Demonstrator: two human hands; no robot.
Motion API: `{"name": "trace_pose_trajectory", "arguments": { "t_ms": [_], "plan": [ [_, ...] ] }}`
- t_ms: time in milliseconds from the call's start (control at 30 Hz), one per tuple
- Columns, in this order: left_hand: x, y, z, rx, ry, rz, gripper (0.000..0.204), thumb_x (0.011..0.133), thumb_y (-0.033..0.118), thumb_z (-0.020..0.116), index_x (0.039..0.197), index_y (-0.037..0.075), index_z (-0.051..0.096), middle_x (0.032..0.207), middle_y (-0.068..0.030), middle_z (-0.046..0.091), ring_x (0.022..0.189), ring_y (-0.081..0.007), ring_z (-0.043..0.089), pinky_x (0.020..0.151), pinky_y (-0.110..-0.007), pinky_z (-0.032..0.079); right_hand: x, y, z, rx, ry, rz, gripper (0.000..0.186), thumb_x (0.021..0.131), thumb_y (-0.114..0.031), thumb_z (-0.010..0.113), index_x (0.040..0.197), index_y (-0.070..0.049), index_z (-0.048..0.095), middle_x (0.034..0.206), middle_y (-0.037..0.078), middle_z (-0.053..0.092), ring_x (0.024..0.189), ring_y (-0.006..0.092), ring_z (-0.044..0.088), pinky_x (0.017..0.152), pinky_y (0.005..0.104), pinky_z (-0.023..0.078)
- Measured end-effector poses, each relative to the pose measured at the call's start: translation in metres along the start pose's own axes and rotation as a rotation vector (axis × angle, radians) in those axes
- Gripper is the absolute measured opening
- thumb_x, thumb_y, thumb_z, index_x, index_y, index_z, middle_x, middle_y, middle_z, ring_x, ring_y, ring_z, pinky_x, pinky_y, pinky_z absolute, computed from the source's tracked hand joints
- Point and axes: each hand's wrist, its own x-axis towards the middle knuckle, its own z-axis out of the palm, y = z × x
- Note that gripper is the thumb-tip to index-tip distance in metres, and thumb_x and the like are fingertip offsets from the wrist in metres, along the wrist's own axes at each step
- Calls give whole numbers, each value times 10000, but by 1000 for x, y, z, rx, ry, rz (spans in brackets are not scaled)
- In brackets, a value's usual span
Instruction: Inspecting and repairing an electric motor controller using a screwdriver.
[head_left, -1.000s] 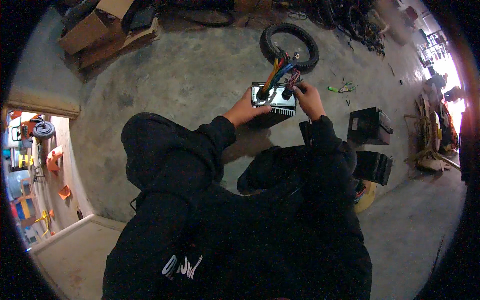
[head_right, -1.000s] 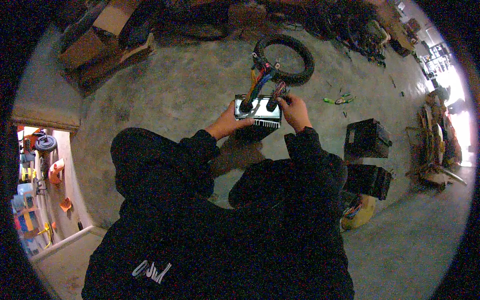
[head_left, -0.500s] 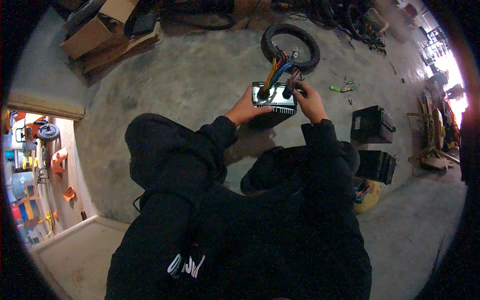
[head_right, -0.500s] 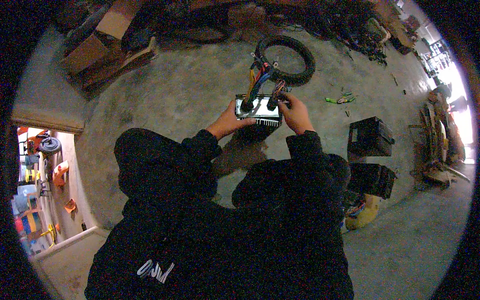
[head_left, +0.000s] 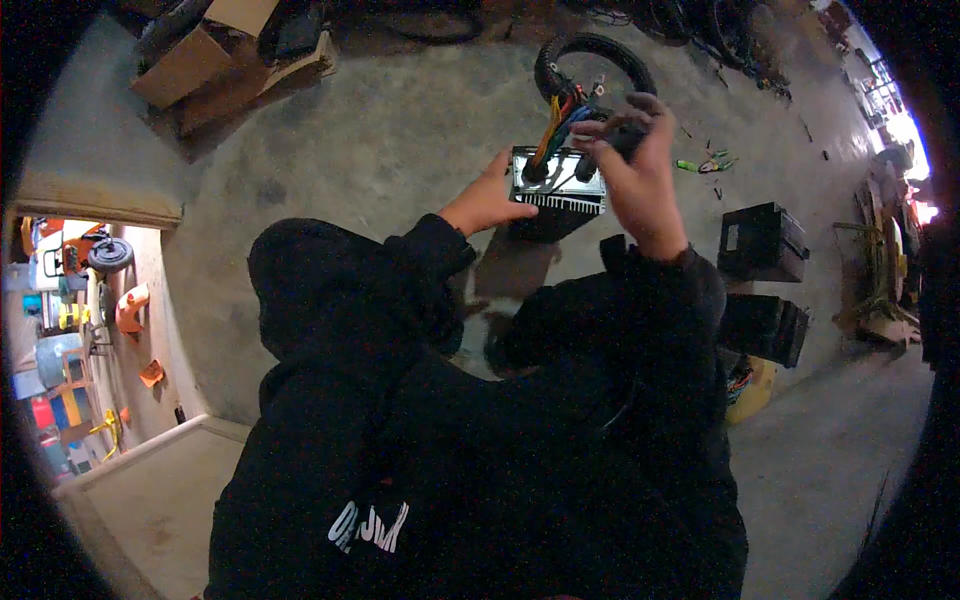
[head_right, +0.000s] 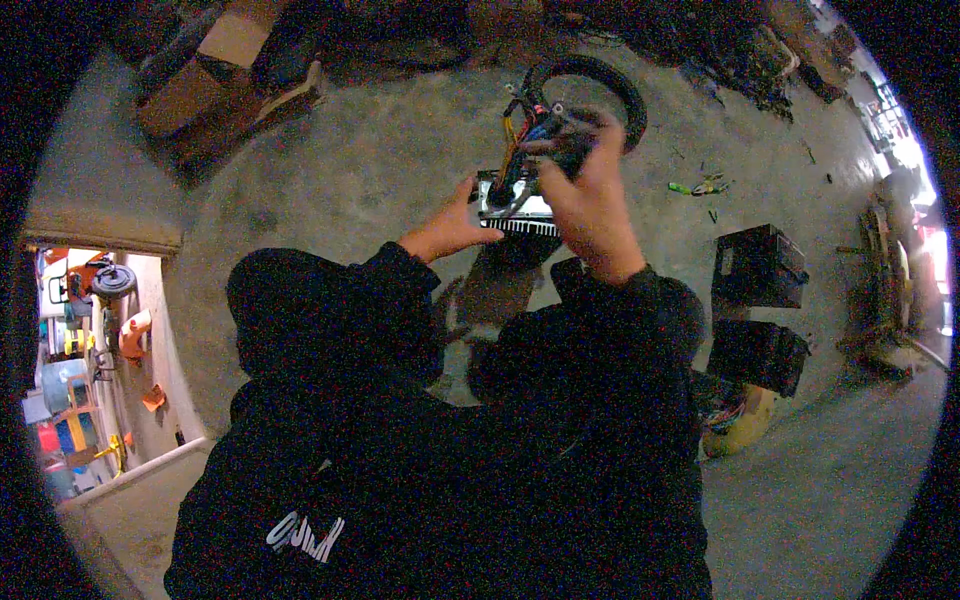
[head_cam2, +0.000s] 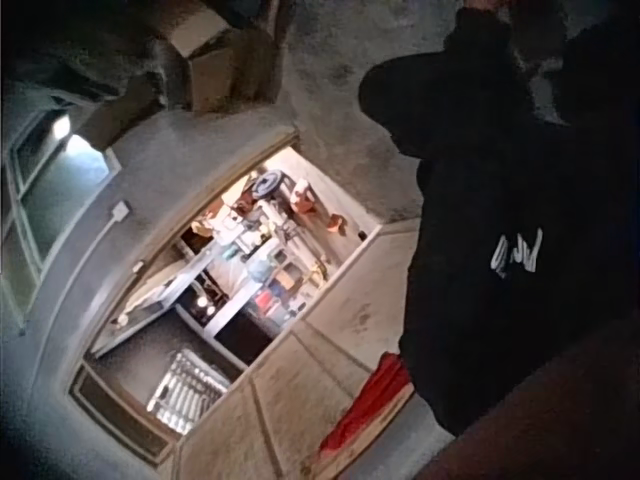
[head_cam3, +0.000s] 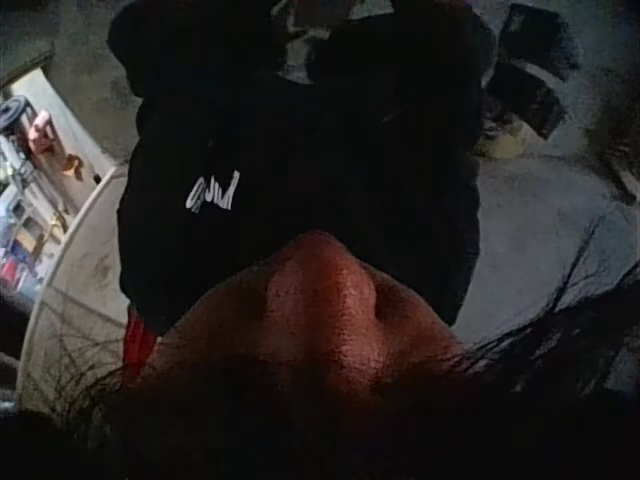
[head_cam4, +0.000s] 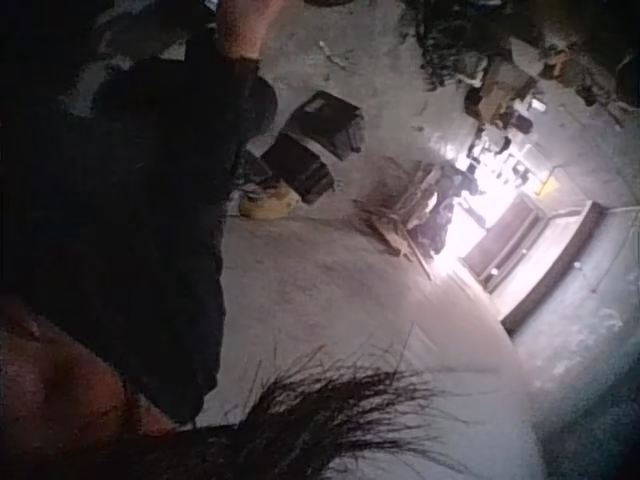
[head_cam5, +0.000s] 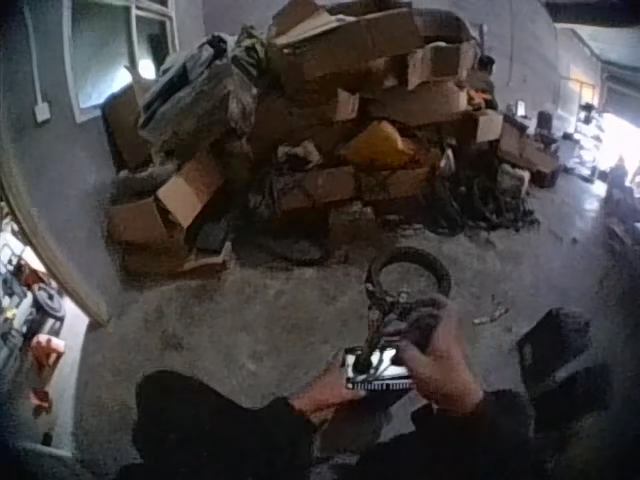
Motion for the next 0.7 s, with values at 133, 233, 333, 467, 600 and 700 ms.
{"name": "trace_pose_trajectory", "arguments": {
  "t_ms": [133,233,333,467,600,700],
  "plan": [
    [-21,19,-29,283,-47,-38,780,796,245,785,1440,-40,449,1393,-279,560,1308,-410,545,1108,-419,430,4,11,21,-409,-17,-108,445,942,-189,720,1290,13,530,1212,184,630,1077,317,662,958,386,505],
    [-30,45,-49,330,-124,-79,553,847,253,705,1312,-23,592,1246,-267,652,1176,-409,627,1008,-445,499,-2,9,23,-475,6,-34,453,929,-210,743,1290,-9,557,1170,201,664,1059,355,669,935,400,515],
    [-32,43,-50,355,-94,-113,421,880,259,681,1223,15,658,1108,-231,714,1042,-394,690,912,-472,544,-3,25,25,-484,16,7,432,908,-222,773,1250,-34,587,1112,196,689,1019,343,685,888,405,534],
    [-25,36,-37,543,-42,-77,360,880,213,678,1204,57,666,1047,-216,726,977,-423,690,856,-506,551,-8,36,26,-535,17,-47,423,907,-211,774,1240,-32,586,1090,193,684,995,336,687,871,400,536],
    [-29,25,-25,403,63,110,275,852,156,657,1097,34,675,972,-214,706,926,-444,658,819,-547,514,-9,27,27,-536,-13,-56,406,922,-197,755,1246,-25,582,1101,193,678,1004,344,684,875,398,536],
    [-25,21,-20,385,84,143,259,847,157,671,1073,32,663,965,-222,698,942,-446,654,829,-547,508,-7,20,29,-660,-64,-100,407,920,-178,743,1257,-26,573,1147,195,668,1032,375,678,887,412,542]
  ]
}}
